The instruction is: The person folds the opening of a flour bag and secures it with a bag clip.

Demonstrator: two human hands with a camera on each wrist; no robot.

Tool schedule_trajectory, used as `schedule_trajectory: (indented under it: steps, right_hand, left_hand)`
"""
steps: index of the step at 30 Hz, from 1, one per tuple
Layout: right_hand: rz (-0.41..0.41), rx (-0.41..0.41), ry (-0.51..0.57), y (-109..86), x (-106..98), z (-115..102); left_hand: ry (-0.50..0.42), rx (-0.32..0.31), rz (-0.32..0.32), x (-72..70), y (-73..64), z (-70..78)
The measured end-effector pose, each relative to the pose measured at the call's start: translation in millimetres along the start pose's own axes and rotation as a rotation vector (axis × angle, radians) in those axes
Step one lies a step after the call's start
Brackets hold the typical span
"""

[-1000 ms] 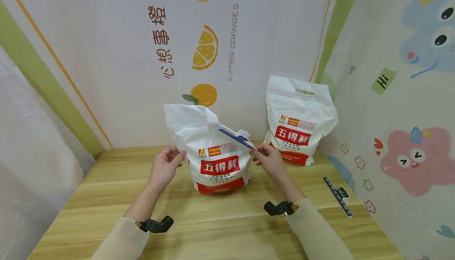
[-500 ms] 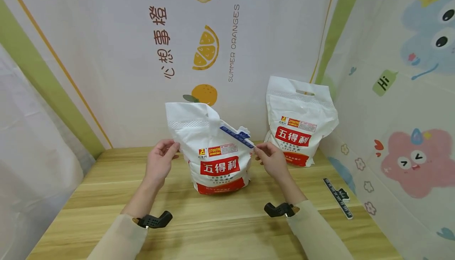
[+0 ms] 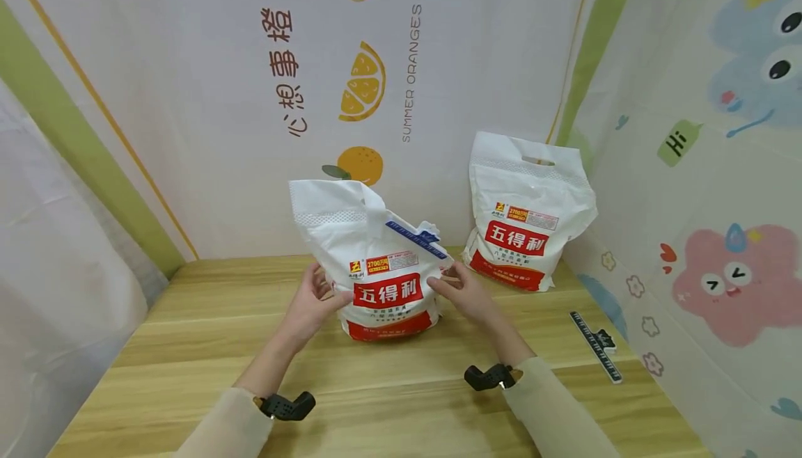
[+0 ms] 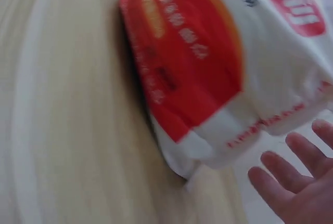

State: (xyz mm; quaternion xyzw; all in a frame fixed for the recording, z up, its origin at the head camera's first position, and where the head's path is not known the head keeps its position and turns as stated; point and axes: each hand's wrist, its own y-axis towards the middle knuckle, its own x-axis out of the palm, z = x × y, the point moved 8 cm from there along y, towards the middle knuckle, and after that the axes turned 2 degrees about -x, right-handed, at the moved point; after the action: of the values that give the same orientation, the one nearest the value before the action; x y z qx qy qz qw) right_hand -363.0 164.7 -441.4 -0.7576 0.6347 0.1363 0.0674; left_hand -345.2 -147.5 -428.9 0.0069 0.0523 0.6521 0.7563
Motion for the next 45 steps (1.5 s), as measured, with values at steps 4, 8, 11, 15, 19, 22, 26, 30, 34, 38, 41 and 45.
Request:
schedule_trajectory:
  steps: [4, 8, 11, 15, 19, 22, 26, 30, 34, 38, 41, 45]
  right_hand:
    - [-0.077, 0.03, 0.024, -2.6, 22, 10]
    - [-0.093, 0.033, 0.029, -0.8, 34, 12]
    - [-0.077, 0.021, 0.023, 3.0, 35, 12]
    - [-0.046, 0.034, 0.003, 5.7, 32, 15]
    - [-0.031, 0.043, -0.026, 6.8, 30, 18]
    - [-0.012, 0.048, -0.039, 7.1, 28, 22]
    - [0.012, 0.046, -0.047, 7.7, 27, 22]
    - [0.014, 0.044, -0.04, 5.9, 28, 20]
    - [0.017, 0.055, -0.036, 4.1, 28, 20]
    - [0.025, 0.062, -0.045, 5.0, 28, 20]
    - [0.026, 0.064, -0.054, 4.9, 28, 19]
    - [0.024, 0.064, -0.059, 4.6, 29, 18]
  left_hand:
    - [0.021, -0.008, -0.017, 21.0, -0.3, -14.1]
    - [0.035, 0.01, 0.034, 31.1, 2.5, -17.3]
    - [0.056, 0.036, 0.068, 33.4, 7.2, -15.9]
    - [0.073, 0.066, 0.068, 36.0, 13.5, -14.2]
    - [0.093, 0.066, 0.054, 36.9, 14.8, -14.1]
    - [0.101, 0.068, 0.038, 38.0, 14.8, -14.4]
    - [0.106, 0.086, 0.026, 38.2, 14.8, -13.0]
    - [0.113, 0.089, 0.024, 36.9, 14.4, -12.7]
    - [0.117, 0.092, 0.015, 37.0, 14.4, -12.5]
    - [0.106, 0.112, 0.003, 37.4, 14.9, -10.4]
    - [0.108, 0.119, -0.001, 37.0, 14.7, -9.7]
    - [0.116, 0.113, -0.004, 36.3, 14.5, -10.8]
